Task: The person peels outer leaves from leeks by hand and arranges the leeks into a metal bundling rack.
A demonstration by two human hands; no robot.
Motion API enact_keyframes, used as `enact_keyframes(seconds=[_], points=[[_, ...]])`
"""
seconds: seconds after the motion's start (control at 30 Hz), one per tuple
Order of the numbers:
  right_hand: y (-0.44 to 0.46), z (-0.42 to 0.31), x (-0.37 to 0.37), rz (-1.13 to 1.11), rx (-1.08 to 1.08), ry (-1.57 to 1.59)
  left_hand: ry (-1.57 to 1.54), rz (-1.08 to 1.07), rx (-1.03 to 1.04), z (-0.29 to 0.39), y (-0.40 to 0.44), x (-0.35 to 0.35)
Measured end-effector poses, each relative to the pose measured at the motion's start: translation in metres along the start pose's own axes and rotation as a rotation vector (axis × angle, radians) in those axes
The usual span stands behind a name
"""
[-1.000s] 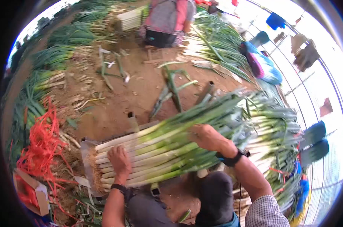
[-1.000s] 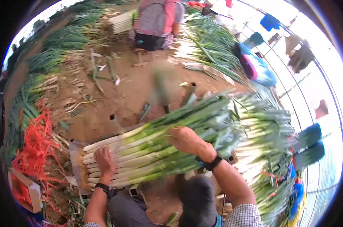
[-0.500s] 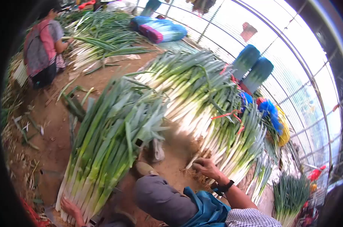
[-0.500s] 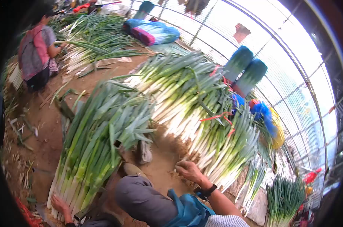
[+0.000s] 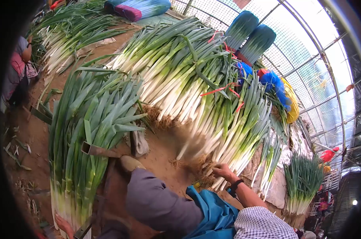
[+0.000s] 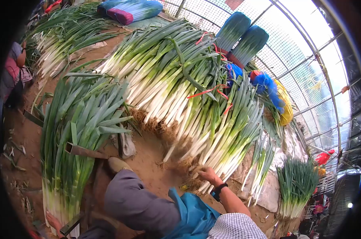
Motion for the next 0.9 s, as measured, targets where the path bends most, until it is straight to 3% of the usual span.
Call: enact_keyframes(seconds=[0.1, 0.17, 0.37, 0.47, 0.53, 0.6, 0.7, 0.77, 0.9], points=[[0.030, -0.064, 0.033, -0.063, -0.139, 0.037, -0.001, -0.035, -0.071, -0.008, 0.003, 0.002], [0.072, -0.084, 0.055, 0.027, -0.207, 0.209, -0.020, -0.049, -0.084, -0.012, 0.007, 0.011], [0.200, -0.060, 0.106, 0.322, -0.083, 0.240, -0.032, -0.060, -0.072, -0.033, 0.002, 0.006], [0.214, -0.047, 0.133, 0.286, 0.114, 0.668, -0.014, -0.073, -0.083, -0.026, -0.004, 0.001], [0.219, -0.054, 0.135, 0.176, -0.077, 0.497, -0.006, -0.084, -0.079, -0.025, -0.003, 0.001], [0.208, -0.052, 0.127, 0.046, -0.177, 0.567, 0.003, -0.087, -0.063, -0.025, -0.006, 0.005], [0.175, -0.077, 0.123, -0.209, -0.226, 1.150, -0.002, -0.073, -0.047, -0.024, -0.008, 0.009], [0.130, -0.099, 0.103, -0.092, -0.122, 1.157, 0.008, -0.070, -0.024, -0.029, -0.008, 0.009], [0.101, -0.095, 0.034, 0.193, -0.212, 0.518, 0.143, 0.036, -0.002, -0.061, -0.043, -0.016]])
Point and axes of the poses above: each hand's wrist, its own y-axis towards the middle knuckle, its own x-axis out of the palm, z = x × y, the point moved 6 cm from there along y, towards the middle knuckle, and after that the axes turned 4 degrees about y, right-handed, at the moved point
